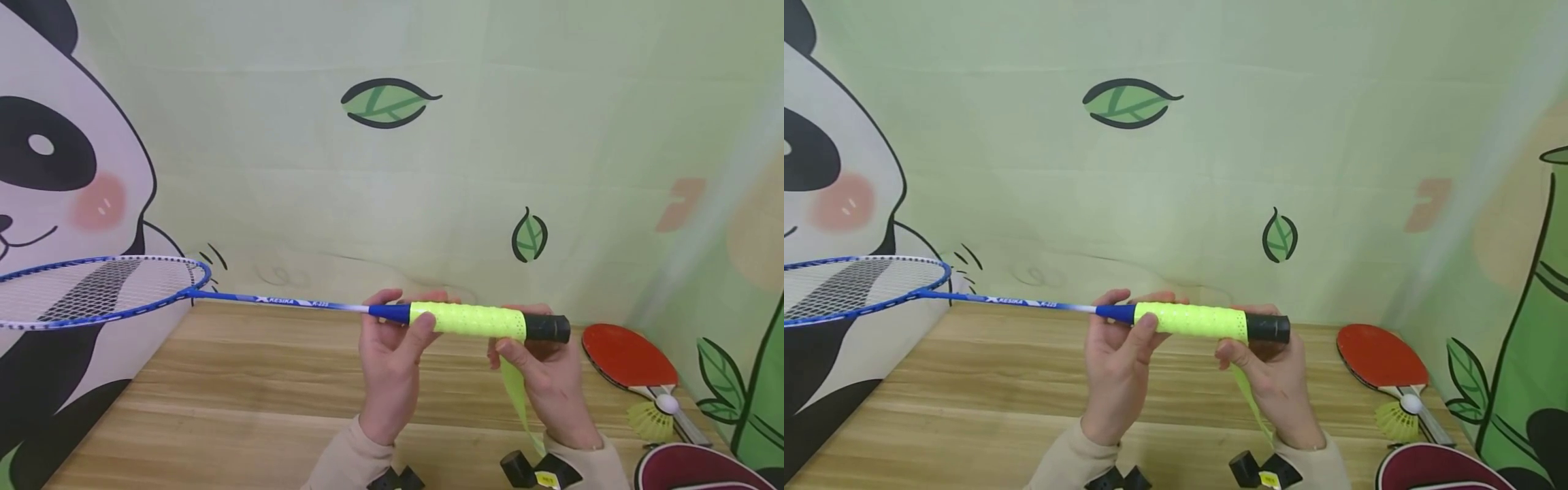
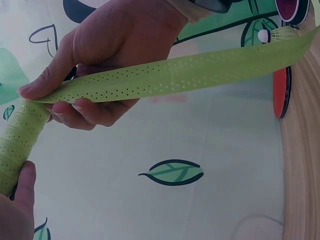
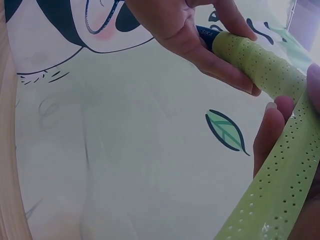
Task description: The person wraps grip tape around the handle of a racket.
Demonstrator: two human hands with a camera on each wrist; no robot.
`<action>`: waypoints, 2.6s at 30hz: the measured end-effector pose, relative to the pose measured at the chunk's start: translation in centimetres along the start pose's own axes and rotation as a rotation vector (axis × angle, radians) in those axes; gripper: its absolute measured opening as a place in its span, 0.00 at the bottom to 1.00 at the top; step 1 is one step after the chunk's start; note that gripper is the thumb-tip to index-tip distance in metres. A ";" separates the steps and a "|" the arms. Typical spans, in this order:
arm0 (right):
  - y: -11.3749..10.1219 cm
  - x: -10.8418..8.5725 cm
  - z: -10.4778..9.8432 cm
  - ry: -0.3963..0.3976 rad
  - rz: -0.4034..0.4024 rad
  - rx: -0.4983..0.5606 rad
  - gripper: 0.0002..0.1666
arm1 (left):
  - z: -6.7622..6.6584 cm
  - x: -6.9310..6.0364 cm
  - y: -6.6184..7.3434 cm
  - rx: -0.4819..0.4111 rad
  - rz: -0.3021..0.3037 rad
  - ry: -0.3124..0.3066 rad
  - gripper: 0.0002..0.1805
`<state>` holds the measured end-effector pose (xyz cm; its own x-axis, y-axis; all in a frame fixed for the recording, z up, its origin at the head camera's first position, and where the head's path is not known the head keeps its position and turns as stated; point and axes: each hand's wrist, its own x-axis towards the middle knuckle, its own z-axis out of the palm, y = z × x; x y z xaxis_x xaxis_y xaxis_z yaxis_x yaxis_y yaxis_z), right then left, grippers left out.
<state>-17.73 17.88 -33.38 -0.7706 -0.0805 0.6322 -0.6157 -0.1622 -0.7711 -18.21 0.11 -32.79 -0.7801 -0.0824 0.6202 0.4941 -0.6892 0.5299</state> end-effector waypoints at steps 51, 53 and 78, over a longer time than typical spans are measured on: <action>0.0 -0.1 0.0 0.047 0.092 -0.035 0.19 | -0.1 0.0 0.0 0.067 0.005 0.069 0.17; -0.1 -0.1 0.0 0.043 0.099 -0.047 0.19 | -0.1 0.0 -0.1 0.072 0.002 0.082 0.17; 0.7 0.0 -0.1 -0.091 -0.122 0.146 0.29 | -0.1 0.1 0.2 0.128 -0.045 0.190 0.16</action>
<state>-18.21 17.89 -33.93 -0.6697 -0.1393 0.7295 -0.6680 -0.3161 -0.6737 -18.20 -0.08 -32.66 -0.8546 -0.1960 0.4808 0.4925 -0.5994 0.6310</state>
